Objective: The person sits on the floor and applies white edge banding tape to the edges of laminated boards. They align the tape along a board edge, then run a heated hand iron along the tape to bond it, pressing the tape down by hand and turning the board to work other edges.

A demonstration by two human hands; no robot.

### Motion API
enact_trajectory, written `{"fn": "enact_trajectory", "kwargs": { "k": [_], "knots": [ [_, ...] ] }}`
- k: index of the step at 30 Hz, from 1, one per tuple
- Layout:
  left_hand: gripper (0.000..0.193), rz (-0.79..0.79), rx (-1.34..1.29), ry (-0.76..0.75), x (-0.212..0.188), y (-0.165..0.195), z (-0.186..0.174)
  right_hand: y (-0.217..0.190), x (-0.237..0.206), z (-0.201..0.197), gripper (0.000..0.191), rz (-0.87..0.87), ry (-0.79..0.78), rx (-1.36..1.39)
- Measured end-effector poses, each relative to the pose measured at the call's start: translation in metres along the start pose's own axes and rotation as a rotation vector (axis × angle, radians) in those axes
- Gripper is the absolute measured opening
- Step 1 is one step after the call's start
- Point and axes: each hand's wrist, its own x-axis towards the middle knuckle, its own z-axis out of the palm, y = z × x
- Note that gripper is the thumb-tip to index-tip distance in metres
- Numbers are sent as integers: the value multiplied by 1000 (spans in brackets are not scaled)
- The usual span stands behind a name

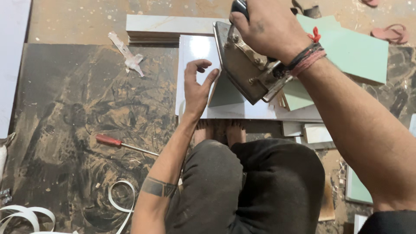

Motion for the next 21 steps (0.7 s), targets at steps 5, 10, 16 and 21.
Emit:
{"fn": "enact_trajectory", "kwargs": {
  "k": [5, 10, 16, 21],
  "knots": [
    [11, -152, -277, -47, -9, 11, 3, -4, 0, -1, 33, 120, -54, 38],
    [18, -164, -342, -106, -8, 5, 0, -5, 1, -1, 33, 158, -68, 18],
    [15, -149, -272, -107, -7, -5, 2, -2, 2, 1, 32, 84, -15, 7],
    [32, -86, -222, -114, -8, -3, -1, -2, 3, 3, 32, 107, -44, -7]
  ]
}}
